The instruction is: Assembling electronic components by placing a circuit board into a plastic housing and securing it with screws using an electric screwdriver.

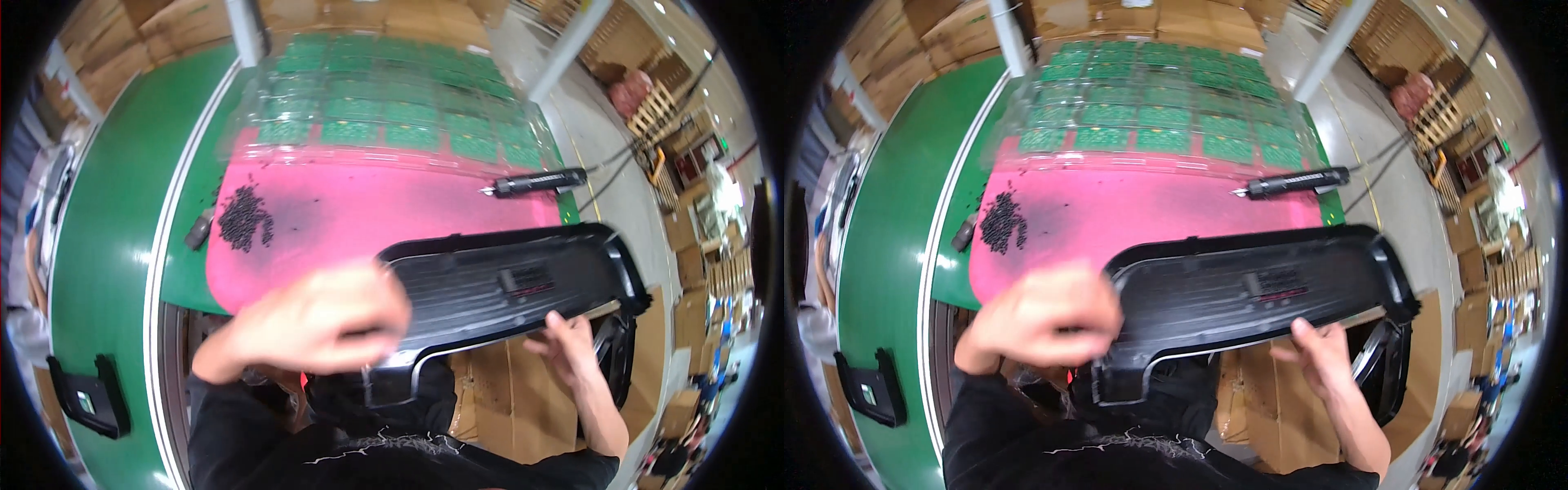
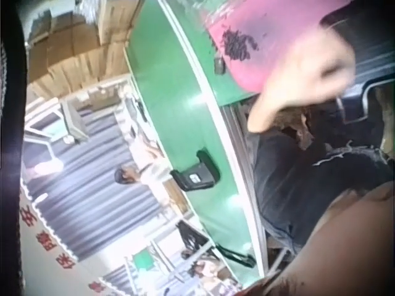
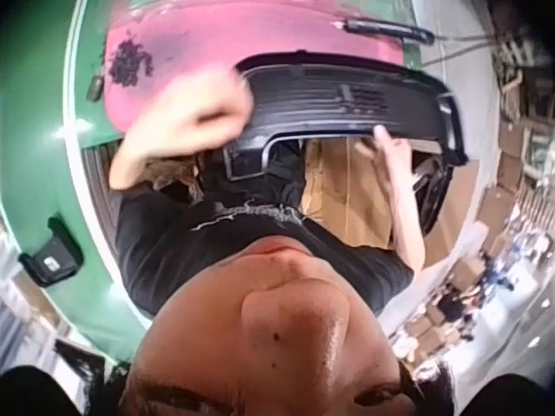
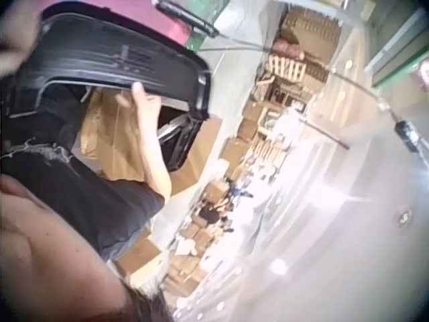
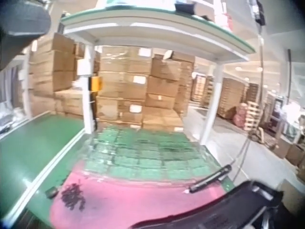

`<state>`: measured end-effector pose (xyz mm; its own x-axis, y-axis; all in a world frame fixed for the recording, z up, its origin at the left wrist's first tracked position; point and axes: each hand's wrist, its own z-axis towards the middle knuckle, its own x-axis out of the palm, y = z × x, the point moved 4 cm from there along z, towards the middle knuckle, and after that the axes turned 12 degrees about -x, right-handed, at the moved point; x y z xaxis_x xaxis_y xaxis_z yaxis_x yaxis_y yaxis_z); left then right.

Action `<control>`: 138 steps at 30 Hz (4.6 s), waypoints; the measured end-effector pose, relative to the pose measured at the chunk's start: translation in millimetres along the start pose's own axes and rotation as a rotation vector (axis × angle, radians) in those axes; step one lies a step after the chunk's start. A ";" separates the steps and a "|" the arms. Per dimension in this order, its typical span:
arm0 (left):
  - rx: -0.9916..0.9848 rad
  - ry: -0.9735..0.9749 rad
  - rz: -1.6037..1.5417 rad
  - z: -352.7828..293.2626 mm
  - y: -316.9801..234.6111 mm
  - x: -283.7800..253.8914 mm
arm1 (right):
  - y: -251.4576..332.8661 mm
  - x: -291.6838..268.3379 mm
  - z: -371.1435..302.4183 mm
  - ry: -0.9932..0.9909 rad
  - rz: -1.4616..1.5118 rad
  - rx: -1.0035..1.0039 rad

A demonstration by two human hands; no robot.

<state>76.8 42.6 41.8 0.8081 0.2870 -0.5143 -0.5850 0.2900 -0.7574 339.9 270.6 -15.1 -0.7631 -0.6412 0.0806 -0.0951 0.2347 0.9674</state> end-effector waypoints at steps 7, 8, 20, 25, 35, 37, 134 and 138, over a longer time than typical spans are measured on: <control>-0.658 0.444 0.565 31.8 104.1 -18.6 | 22.5 67.6 58.1 0.906 -0.592 0.089; -0.670 0.437 0.564 28.3 113.1 -21.0 | 39.5 87.6 83.2 0.836 -0.634 -0.094; -0.466 0.234 0.225 11.4 131.0 -48.4 | 70.1 184.2 427.8 0.146 -1.821 -1.010; -0.362 0.102 0.230 19.2 145.4 -34.0 | 58.4 186.6 460.8 0.165 -1.758 -1.032; -0.330 0.091 0.331 24.8 145.4 -37.7 | 83.0 163.6 419.2 0.359 -1.683 -1.127; -0.347 0.082 0.288 22.7 149.0 -37.3 | 63.1 164.5 418.3 0.447 -1.633 -0.968; -0.774 -0.052 0.798 -60.6 108.9 -77.1 | 42.5 -139.8 262.8 -0.402 0.302 -0.353; -0.688 -0.198 0.686 -79.8 111.0 -71.0 | 47.9 -77.6 286.4 -0.174 0.307 -0.091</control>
<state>-40.1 -18.4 -37.8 0.2463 0.3595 -0.9001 -0.7045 -0.5714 -0.4209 211.5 540.8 -43.8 -0.8455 -0.4147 0.3364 0.2072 0.3258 0.9224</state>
